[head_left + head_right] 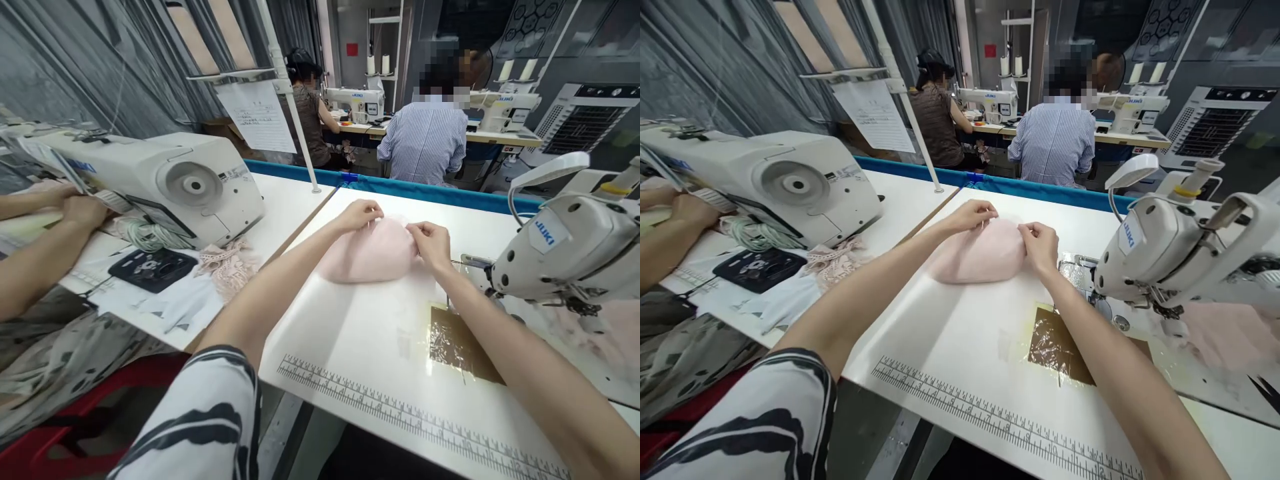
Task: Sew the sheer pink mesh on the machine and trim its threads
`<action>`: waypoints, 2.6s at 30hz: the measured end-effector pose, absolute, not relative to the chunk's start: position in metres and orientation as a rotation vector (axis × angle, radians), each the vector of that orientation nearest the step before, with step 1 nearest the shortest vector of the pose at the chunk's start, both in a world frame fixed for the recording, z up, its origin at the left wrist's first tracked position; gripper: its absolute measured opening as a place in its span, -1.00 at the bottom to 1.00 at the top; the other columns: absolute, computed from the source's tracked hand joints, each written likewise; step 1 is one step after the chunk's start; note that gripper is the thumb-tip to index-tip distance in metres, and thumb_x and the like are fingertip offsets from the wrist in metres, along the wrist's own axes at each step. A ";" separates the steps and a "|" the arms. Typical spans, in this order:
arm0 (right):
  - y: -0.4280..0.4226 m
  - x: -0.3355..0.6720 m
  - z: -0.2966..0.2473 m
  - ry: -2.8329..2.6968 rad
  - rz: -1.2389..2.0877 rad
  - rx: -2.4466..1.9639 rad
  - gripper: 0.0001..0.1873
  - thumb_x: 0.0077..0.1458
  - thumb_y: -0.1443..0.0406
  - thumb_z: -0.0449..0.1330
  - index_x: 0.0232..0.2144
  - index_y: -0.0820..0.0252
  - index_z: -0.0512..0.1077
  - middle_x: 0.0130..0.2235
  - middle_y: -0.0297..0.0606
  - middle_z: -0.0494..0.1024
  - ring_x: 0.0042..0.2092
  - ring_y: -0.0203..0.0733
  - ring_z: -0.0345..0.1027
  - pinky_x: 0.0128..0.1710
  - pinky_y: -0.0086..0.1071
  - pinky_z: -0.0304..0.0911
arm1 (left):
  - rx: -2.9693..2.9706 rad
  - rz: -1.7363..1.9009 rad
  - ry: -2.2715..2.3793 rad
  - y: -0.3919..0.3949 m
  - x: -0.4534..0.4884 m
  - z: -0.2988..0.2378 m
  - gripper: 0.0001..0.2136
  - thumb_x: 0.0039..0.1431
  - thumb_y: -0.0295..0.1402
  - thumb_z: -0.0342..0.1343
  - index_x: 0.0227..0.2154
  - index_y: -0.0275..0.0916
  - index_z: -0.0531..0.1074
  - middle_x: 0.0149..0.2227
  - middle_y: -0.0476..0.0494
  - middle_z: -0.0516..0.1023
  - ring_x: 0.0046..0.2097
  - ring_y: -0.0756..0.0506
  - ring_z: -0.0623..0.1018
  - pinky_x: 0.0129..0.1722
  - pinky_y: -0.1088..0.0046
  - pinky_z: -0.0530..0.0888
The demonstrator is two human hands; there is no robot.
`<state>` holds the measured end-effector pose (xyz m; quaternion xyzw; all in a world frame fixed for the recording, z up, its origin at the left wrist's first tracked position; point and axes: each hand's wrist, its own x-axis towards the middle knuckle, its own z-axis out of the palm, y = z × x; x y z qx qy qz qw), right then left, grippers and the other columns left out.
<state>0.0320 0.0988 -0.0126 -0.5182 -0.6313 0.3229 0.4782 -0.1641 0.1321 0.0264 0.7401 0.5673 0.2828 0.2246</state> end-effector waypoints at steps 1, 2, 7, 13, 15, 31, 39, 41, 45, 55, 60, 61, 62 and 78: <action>0.103 0.033 -0.019 -1.564 0.761 -1.303 -0.70 0.08 0.11 0.12 -0.44 0.21 0.48 -0.65 -0.37 0.37 -0.56 -0.22 0.26 -0.47 -0.33 0.18 | 2.072 0.767 1.622 0.134 -0.164 0.017 -0.87 0.20 -0.39 0.05 -0.36 -0.30 0.48 -0.53 -0.02 0.47 -0.53 0.04 0.40 -0.48 0.54 0.32; 0.107 0.033 -0.024 -1.588 0.735 -1.338 -0.71 0.08 0.12 0.11 -0.42 0.21 0.49 -0.64 -0.35 0.39 -0.54 -0.19 0.29 -0.46 -0.32 0.19 | 2.101 0.761 1.686 0.135 -0.165 0.009 -0.86 0.20 -0.37 0.06 -0.34 -0.27 0.50 -0.47 -0.04 0.51 -0.45 0.00 0.45 -0.41 0.52 0.34; 0.109 0.037 -0.032 -1.738 0.580 -1.465 -0.74 0.12 0.21 0.08 -0.18 0.13 0.47 -0.48 -0.30 0.50 -0.34 -0.09 0.38 -0.32 -0.28 0.19 | 2.193 0.713 2.055 0.119 -0.171 -0.012 -0.78 0.23 -0.34 -0.01 -0.12 -0.14 0.47 -0.24 -0.10 0.57 -0.15 -0.16 0.51 -0.18 0.36 0.34; 0.089 0.057 -0.021 -1.908 0.461 -1.517 -0.68 0.15 0.29 0.08 -0.03 0.16 0.39 -0.39 -0.25 0.53 -0.29 -0.06 0.39 -0.32 -0.29 0.18 | 2.412 0.674 2.238 0.096 -0.178 0.001 -0.76 0.20 -0.45 -0.02 -0.13 -0.21 0.48 -0.11 -0.22 0.53 -0.07 -0.25 0.49 -0.11 0.25 0.30; 0.065 0.072 -0.018 -1.982 0.467 -1.467 -0.69 0.18 0.30 0.08 -0.03 0.17 0.38 -0.42 -0.30 0.53 -0.37 -0.15 0.39 -0.35 -0.33 0.19 | 2.490 0.766 2.239 0.083 -0.176 0.011 -0.77 0.22 -0.44 -0.03 -0.13 -0.21 0.47 -0.14 -0.19 0.54 -0.08 -0.21 0.48 -0.11 0.27 0.29; -0.030 0.300 0.007 -2.051 -0.206 -1.755 -0.62 0.12 0.43 -0.05 -0.14 0.18 0.51 -0.05 -0.10 0.54 -0.09 0.02 0.41 -0.35 -0.23 0.33 | 3.167 1.050 0.752 -0.044 -0.024 0.000 -0.68 0.27 -0.35 0.05 -0.62 -0.25 0.41 -0.63 0.07 0.45 -0.60 0.05 0.40 -0.57 0.54 0.23; 0.014 0.326 -0.001 -2.025 -0.242 -1.948 -0.71 0.14 0.28 0.04 -0.22 0.07 0.55 -0.20 -0.23 0.61 -0.26 0.00 0.45 -0.44 -0.31 0.20 | 3.181 0.885 0.540 -0.053 0.052 -0.010 -0.63 0.32 -0.29 -0.04 -0.59 -0.27 0.41 -0.61 -0.01 0.45 -0.56 0.00 0.42 -0.54 0.50 0.24; 0.017 0.324 -0.003 -2.014 -0.279 -1.953 -0.69 0.16 0.28 0.01 -0.20 0.12 0.53 -0.24 -0.16 0.60 -0.28 0.03 0.44 -0.43 -0.30 0.18 | 3.154 0.797 0.544 -0.050 0.064 -0.011 -0.64 0.33 -0.29 -0.08 -0.54 -0.29 0.43 -0.55 -0.05 0.49 -0.51 -0.04 0.46 -0.53 0.48 0.27; 0.017 0.321 -0.001 -2.077 -0.357 -1.885 -0.65 0.22 0.32 -0.07 -0.13 0.20 0.49 -0.22 -0.07 0.57 -0.23 0.06 0.42 -0.38 -0.26 0.18 | 3.071 0.641 0.609 -0.033 0.099 -0.011 -0.73 0.33 -0.27 -0.05 -0.21 -0.35 0.47 -0.13 -0.23 0.55 -0.11 -0.17 0.53 -0.19 0.32 0.46; -0.066 0.309 0.036 -2.361 -0.422 -1.647 -0.66 0.28 0.34 -0.08 -0.31 0.22 0.50 -0.32 -0.06 0.54 -0.25 -0.01 0.36 -0.24 -0.19 0.21 | 2.954 0.405 0.853 0.011 0.153 -0.030 -0.48 0.33 -0.16 -0.08 0.21 -0.43 0.13 0.32 -0.39 0.03 0.35 -0.27 0.03 0.26 0.07 0.18; -0.123 0.273 0.063 -2.367 1.061 -1.434 -0.78 0.20 0.14 0.12 -0.37 0.06 0.52 -0.45 -0.30 0.51 -0.47 -0.24 0.31 -0.53 -0.40 0.15 | 2.879 0.470 0.779 0.003 0.137 -0.022 -0.62 0.33 -0.34 -0.08 0.16 -0.30 0.22 0.33 -0.28 0.04 0.34 -0.25 0.05 0.19 0.09 0.27; -0.128 0.265 0.064 -2.250 1.243 -1.443 -0.78 0.18 0.13 0.15 -0.40 0.07 0.52 -0.52 -0.34 0.47 -0.52 -0.27 0.27 -0.56 -0.42 0.12 | 2.800 0.527 0.756 -0.002 0.131 -0.017 -0.67 0.33 -0.34 -0.09 0.10 -0.27 0.29 0.29 -0.25 0.15 0.31 -0.24 0.14 0.17 0.10 0.30; -0.131 0.257 0.064 -2.113 1.375 -1.458 -0.78 0.16 0.12 0.17 -0.41 0.08 0.50 -0.58 -0.37 0.42 -0.55 -0.30 0.24 -0.58 -0.43 0.11 | 2.679 0.584 0.737 -0.009 0.122 -0.013 -0.71 0.35 -0.33 -0.11 0.03 -0.26 0.36 0.21 -0.23 0.29 0.25 -0.22 0.26 0.13 0.13 0.34; -0.092 0.210 0.016 -1.245 1.789 -1.266 -0.70 0.02 0.06 0.30 -0.44 0.19 0.44 -0.68 -0.46 0.33 -0.64 -0.41 0.13 -0.63 -0.51 0.12 | 1.275 0.577 0.898 -0.055 -0.005 0.006 -0.86 0.12 -0.49 -0.03 -0.30 -0.28 0.41 -0.50 -0.02 0.45 -0.45 0.03 0.47 -0.35 0.46 0.47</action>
